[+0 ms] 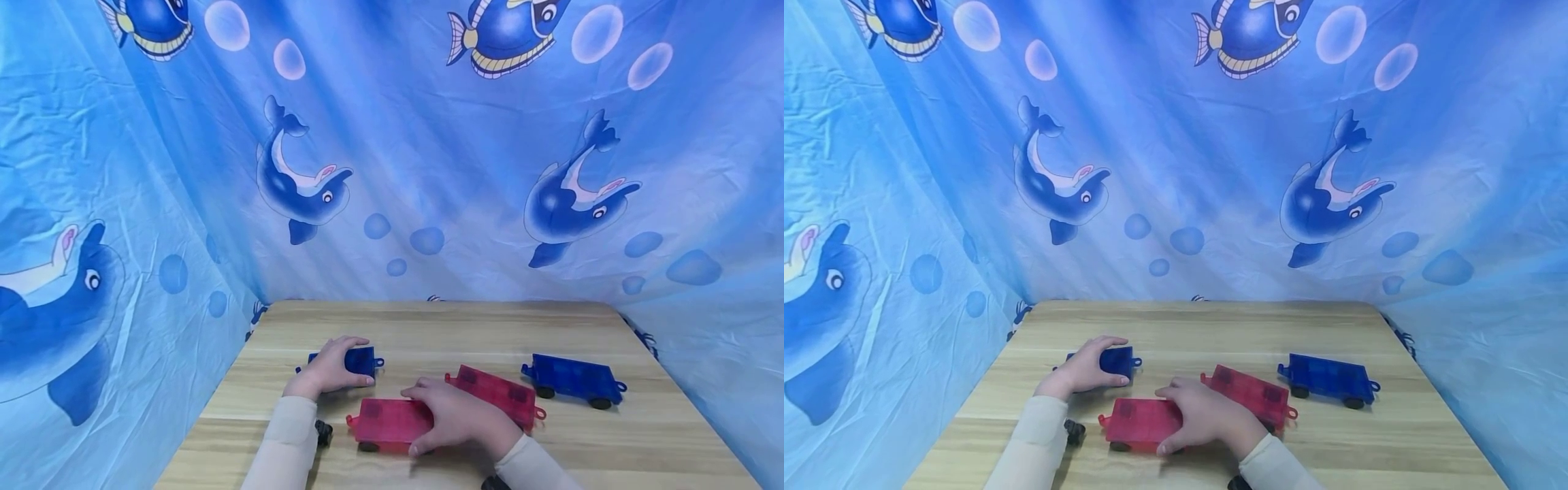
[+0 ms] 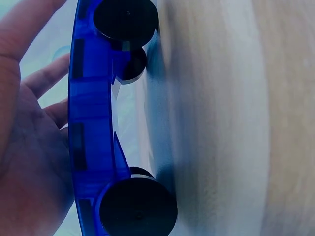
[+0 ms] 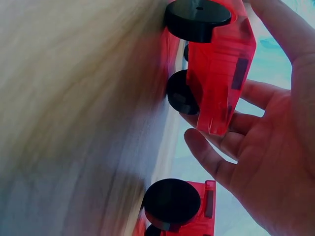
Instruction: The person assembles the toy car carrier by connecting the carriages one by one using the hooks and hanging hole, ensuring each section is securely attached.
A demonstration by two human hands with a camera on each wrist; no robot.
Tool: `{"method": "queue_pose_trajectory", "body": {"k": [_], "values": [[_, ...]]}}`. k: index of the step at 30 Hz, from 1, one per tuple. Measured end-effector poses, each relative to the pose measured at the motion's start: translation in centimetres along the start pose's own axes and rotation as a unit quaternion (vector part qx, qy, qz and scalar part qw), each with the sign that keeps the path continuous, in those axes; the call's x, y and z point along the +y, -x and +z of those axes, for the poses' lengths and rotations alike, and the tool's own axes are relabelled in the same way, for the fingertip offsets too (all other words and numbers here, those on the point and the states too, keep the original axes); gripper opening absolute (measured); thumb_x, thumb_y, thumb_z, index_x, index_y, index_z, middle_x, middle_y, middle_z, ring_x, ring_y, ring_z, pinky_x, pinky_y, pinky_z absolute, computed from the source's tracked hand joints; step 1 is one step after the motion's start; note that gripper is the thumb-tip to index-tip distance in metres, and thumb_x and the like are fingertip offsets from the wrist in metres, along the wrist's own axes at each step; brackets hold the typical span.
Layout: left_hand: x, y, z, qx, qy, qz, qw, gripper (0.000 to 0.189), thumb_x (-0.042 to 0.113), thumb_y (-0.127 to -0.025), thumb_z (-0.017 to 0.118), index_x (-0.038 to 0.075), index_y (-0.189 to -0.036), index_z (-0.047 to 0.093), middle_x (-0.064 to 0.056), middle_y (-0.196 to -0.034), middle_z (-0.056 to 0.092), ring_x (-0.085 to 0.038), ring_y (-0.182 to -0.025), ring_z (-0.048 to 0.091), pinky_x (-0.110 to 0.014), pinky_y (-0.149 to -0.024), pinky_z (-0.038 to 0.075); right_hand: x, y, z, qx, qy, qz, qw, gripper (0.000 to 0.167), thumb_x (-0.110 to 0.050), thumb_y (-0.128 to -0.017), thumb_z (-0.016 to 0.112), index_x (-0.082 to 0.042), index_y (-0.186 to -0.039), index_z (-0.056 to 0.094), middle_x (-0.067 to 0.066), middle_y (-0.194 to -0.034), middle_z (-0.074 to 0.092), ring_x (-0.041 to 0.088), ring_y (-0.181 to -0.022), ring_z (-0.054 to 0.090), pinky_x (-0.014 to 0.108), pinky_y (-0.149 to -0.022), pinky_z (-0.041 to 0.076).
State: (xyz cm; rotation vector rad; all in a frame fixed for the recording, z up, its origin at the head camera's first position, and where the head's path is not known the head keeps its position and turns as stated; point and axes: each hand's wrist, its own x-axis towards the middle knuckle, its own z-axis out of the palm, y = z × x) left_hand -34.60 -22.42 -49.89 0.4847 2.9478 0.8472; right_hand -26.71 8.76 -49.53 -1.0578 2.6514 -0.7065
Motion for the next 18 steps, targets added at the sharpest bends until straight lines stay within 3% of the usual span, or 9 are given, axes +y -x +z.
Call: {"method": "queue_pose_trajectory", "body": {"k": [5,12,18], "values": [[-0.14,0.07,0.14,-0.004,-0.013,0.009,0.9999,0.09,0.052,-0.072,0.095,0.03,-0.15,0.056,-0.004,-0.153,0.053,-0.045,-0.145,0.039,-0.069,-0.107,0.042,-0.08,0.1,0.11,-0.012,0.015,0.003,0.9998,0.096,-0.068,-0.072,0.087,-0.026,-0.152,0.055,-0.006,-0.138,0.055,0.013,-0.123,0.052,0.042,-0.103,0.051],[-0.13,0.04,0.0,-0.007,-0.001,0.021,0.9997,0.081,0.038,-0.076,0.096,0.023,-0.148,0.06,-0.007,-0.148,0.058,-0.038,-0.135,0.052,-0.062,-0.104,0.048,0.21,-0.08,0.28,0.001,0.031,-0.018,0.9994,0.09,-0.062,-0.072,0.089,-0.025,-0.148,0.059,-0.014,-0.118,0.056,0.004,-0.107,0.052,0.032,-0.094,0.052],[-0.45,0.09,-0.24,0.0,0.023,0.008,0.9997,0.079,0.034,-0.077,0.096,0.023,-0.147,0.06,-0.008,-0.146,0.059,-0.037,-0.132,0.056,-0.059,-0.103,0.05,0.14,-0.23,0.28,0.012,0.02,0.004,0.9997,0.088,-0.058,-0.072,0.09,-0.024,-0.147,0.059,-0.015,-0.123,0.06,0.004,-0.108,0.055,0.035,-0.097,0.053]]}}
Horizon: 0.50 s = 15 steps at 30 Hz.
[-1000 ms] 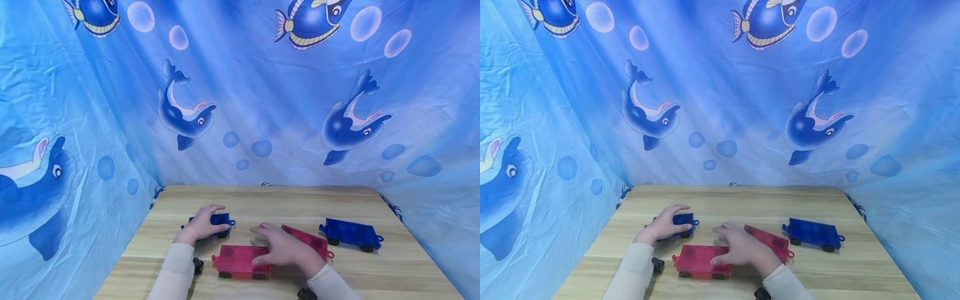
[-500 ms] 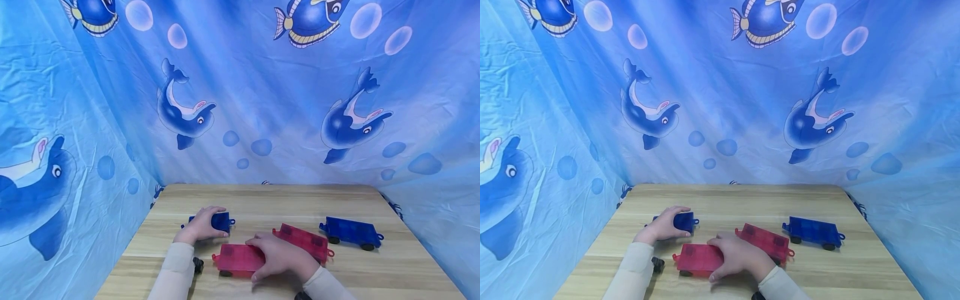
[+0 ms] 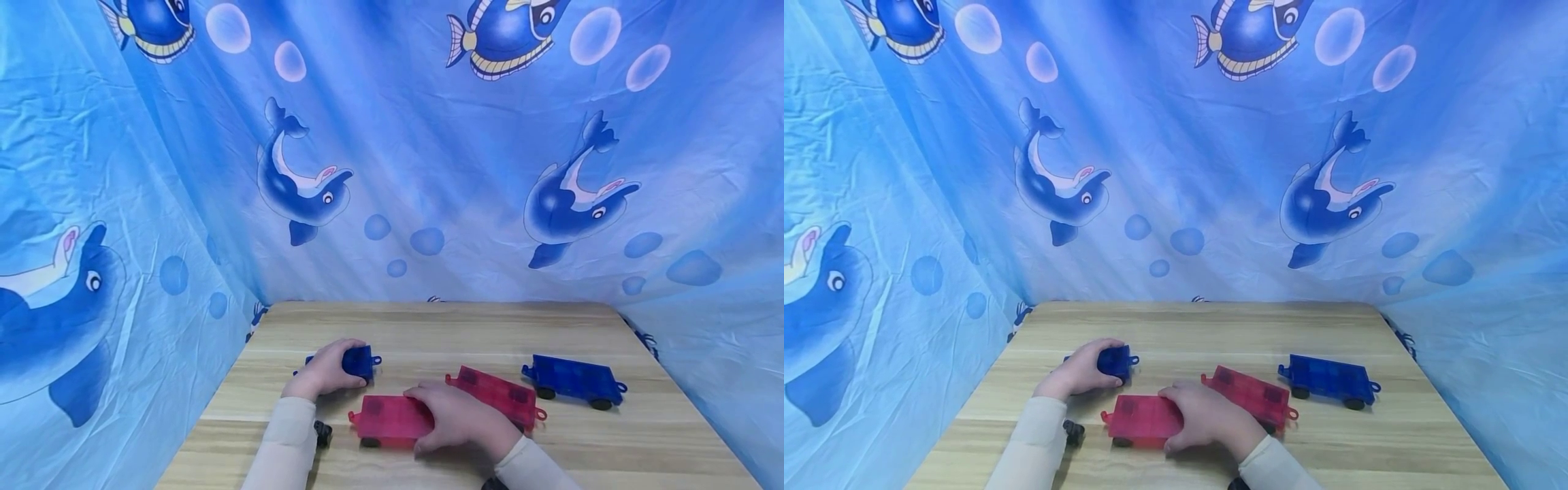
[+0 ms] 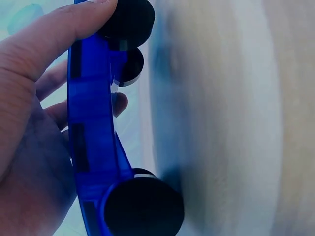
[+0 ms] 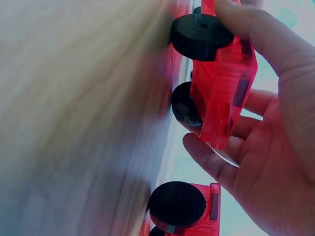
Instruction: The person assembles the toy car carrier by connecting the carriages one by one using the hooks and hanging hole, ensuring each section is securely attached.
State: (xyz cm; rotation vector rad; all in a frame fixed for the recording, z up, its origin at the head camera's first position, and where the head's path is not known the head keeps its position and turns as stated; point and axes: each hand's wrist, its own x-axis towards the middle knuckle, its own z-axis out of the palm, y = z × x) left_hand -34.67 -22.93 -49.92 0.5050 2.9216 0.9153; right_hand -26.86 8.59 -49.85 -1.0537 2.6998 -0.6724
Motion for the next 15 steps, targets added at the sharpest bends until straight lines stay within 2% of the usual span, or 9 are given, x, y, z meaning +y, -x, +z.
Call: {"method": "queue_pose_trajectory", "body": {"k": [7,15], "values": [[-0.4,0.2,-0.6,0.011,0.032,-0.003,0.9994,0.081,0.033,-0.076,0.097,0.022,-0.147,0.06,-0.01,-0.147,0.058,-0.04,-0.133,0.055,-0.061,-0.103,0.05,0.1,-0.3,0.4,0.021,0.005,0.03,0.9993,0.09,-0.058,-0.074,0.09,-0.022,-0.149,0.058,-0.011,-0.134,0.062,0.008,-0.117,0.057,0.041,-0.102,0.053],[-0.7,0.4,-1.6,0.026,0.056,-0.015,0.998,0.086,0.037,-0.075,0.097,0.023,-0.151,0.058,-0.009,-0.15,0.056,-0.041,-0.136,0.053,-0.061,-0.107,0.047,0.8,-1.1,0.5,0.046,0.024,0.046,0.9976,0.093,-0.058,-0.074,0.089,-0.018,-0.151,0.056,-0.008,-0.134,0.063,0.011,-0.117,0.06,0.042,-0.101,0.053]]}}
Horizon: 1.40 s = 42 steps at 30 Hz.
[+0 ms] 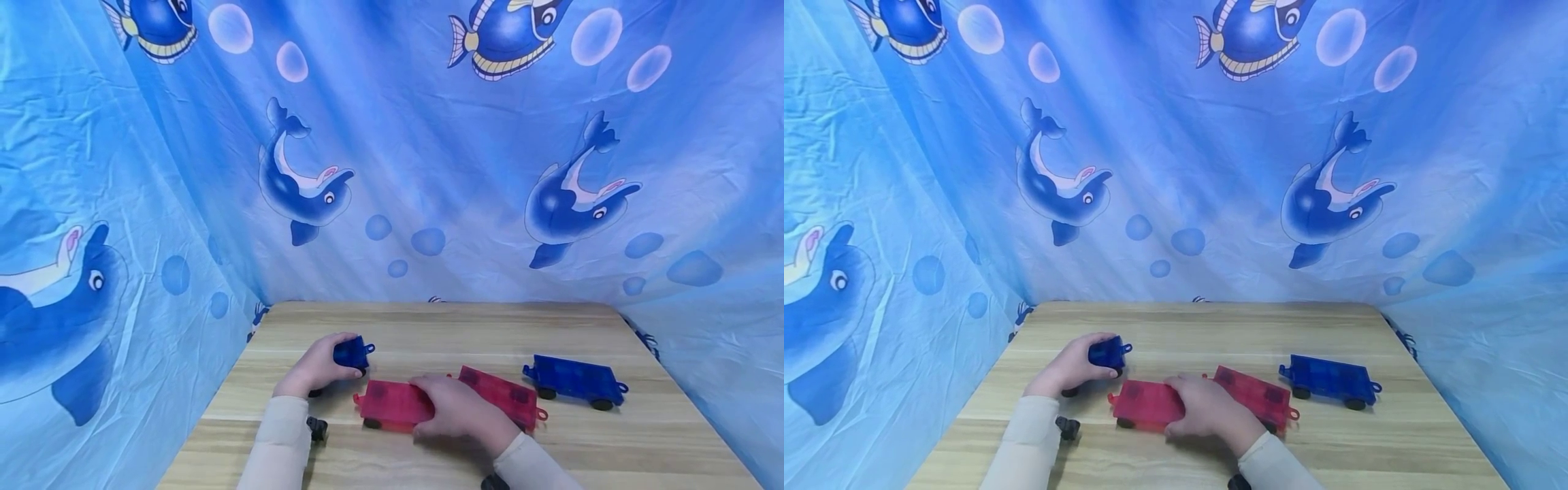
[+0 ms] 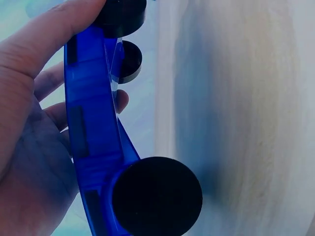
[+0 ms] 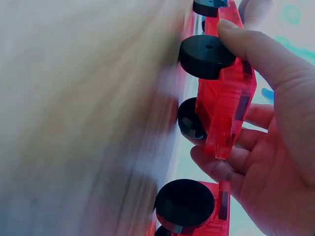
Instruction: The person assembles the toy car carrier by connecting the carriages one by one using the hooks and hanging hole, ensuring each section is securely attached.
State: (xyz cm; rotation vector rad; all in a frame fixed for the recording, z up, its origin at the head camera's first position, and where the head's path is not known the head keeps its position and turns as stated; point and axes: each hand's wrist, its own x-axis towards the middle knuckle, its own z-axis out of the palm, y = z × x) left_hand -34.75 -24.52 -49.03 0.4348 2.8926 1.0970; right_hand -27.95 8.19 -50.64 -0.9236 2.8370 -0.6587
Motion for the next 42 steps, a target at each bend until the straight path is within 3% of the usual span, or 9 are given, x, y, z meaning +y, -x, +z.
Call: {"method": "queue_pose_trajectory", "body": {"k": [15,26,42], "values": [[-0.2,0.3,-1.2,0.021,0.023,-0.007,0.9995,0.087,0.039,-0.076,0.096,0.021,-0.152,0.057,-0.009,-0.15,0.056,-0.04,-0.133,0.055,-0.061,-0.105,0.048,0.7,-1.9,-0.1,0.045,0.038,0.031,0.9978,0.088,-0.055,-0.077,0.089,-0.012,-0.148,0.059,0.0,-0.124,0.067,0.019,-0.111,0.065,0.044,-0.097,0.056],[0.4,0.6,-0.8,-0.001,0.012,-0.013,0.9998,0.085,0.037,-0.075,0.097,0.024,-0.15,0.059,-0.007,-0.15,0.056,-0.039,-0.137,0.052,-0.061,-0.108,0.046,1.6,-2.0,0.0,0.071,0.041,0.07,0.9941,0.089,-0.057,-0.076,0.088,-0.008,-0.146,0.06,0.006,-0.127,0.068,0.023,-0.109,0.066,0.046,-0.093,0.056],[-0.1,0.1,0.3,-0.03,-0.003,-0.01,0.9995,0.081,0.029,-0.077,0.096,0.023,-0.149,0.059,-0.01,-0.15,0.056,-0.039,-0.136,0.052,-0.059,-0.107,0.048,1.7,-2.0,-0.2,0.073,0.033,0.079,0.9937,0.091,-0.058,-0.077,0.088,-0.008,-0.147,0.059,0.011,-0.136,0.066,0.029,-0.119,0.064,0.049,-0.099,0.054]]}}
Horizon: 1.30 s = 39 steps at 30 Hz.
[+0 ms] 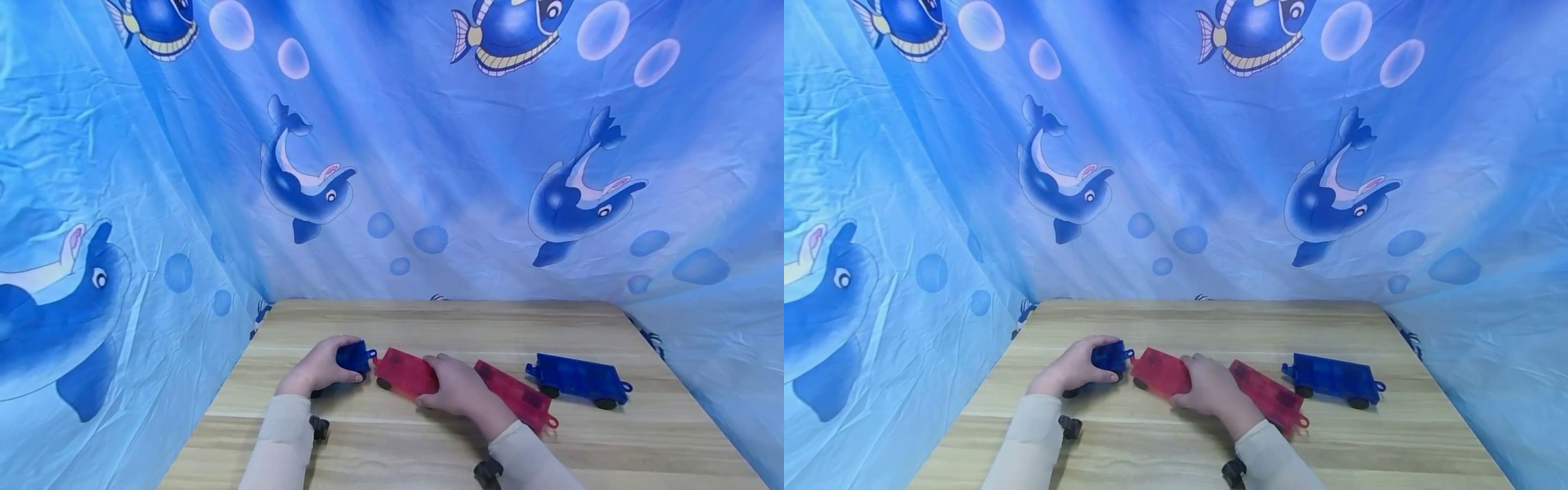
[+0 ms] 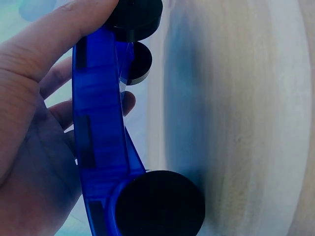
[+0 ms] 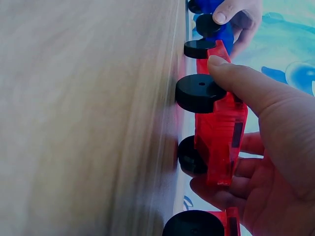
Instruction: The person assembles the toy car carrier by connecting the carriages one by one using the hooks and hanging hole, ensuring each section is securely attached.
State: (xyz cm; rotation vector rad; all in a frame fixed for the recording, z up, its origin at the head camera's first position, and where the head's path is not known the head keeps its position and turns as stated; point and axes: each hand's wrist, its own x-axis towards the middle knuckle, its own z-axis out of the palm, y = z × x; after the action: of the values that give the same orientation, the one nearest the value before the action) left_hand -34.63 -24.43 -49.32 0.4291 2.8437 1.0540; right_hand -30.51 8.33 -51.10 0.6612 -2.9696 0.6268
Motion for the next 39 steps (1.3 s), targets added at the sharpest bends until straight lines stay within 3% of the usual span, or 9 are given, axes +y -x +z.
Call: {"method": "queue_pose_trajectory", "body": {"k": [6,16,30,39], "values": [[0.25,-0.12,0.33,-0.004,-0.009,0.009,0.9999,0.081,0.03,-0.077,0.097,0.023,-0.148,0.059,-0.011,-0.148,0.056,-0.04,-0.134,0.054,-0.059,-0.104,0.05,-0.02,0.14,-0.1,-0.001,-0.007,0.002,1.0,0.091,-0.058,-0.077,0.088,-0.009,-0.147,0.059,0.012,-0.137,0.065,0.03,-0.12,0.064,0.051,-0.1,0.053],[0.2,-0.16,0.49,0.008,-0.025,-0.002,0.9997,0.081,0.032,-0.076,0.097,0.025,-0.148,0.06,-0.011,-0.148,0.057,-0.04,-0.133,0.055,-0.06,-0.104,0.05,0.06,0.16,-0.05,-0.006,-0.013,0.004,0.9999,0.092,-0.058,-0.077,0.088,-0.01,-0.149,0.058,0.012,-0.138,0.064,0.03,-0.121,0.063,0.051,-0.101,0.053],[0.56,-0.1,0.51,-0.007,-0.047,-0.004,0.9989,0.08,0.031,-0.075,0.098,0.024,-0.146,0.062,-0.012,-0.148,0.058,-0.039,-0.134,0.054,-0.06,-0.106,0.048,0.53,0.15,-0.35,-0.01,-0.026,0.012,0.9995,0.093,-0.058,-0.075,0.09,-0.01,-0.149,0.059,0.012,-0.14,0.063,0.031,-0.125,0.061,0.054,-0.102,0.052],[0.47,-0.05,0.71,-0.01,-0.037,-0.002,0.9993,0.085,0.03,-0.073,0.099,0.02,-0.148,0.061,-0.012,-0.149,0.057,-0.04,-0.136,0.053,-0.061,-0.108,0.046,0.7,0.11,-0.2,-0.016,-0.025,0.014,0.9995,0.092,-0.058,-0.077,0.089,-0.011,-0.15,0.058,0.013,-0.142,0.062,0.033,-0.127,0.06,0.054,-0.103,0.051]]}}
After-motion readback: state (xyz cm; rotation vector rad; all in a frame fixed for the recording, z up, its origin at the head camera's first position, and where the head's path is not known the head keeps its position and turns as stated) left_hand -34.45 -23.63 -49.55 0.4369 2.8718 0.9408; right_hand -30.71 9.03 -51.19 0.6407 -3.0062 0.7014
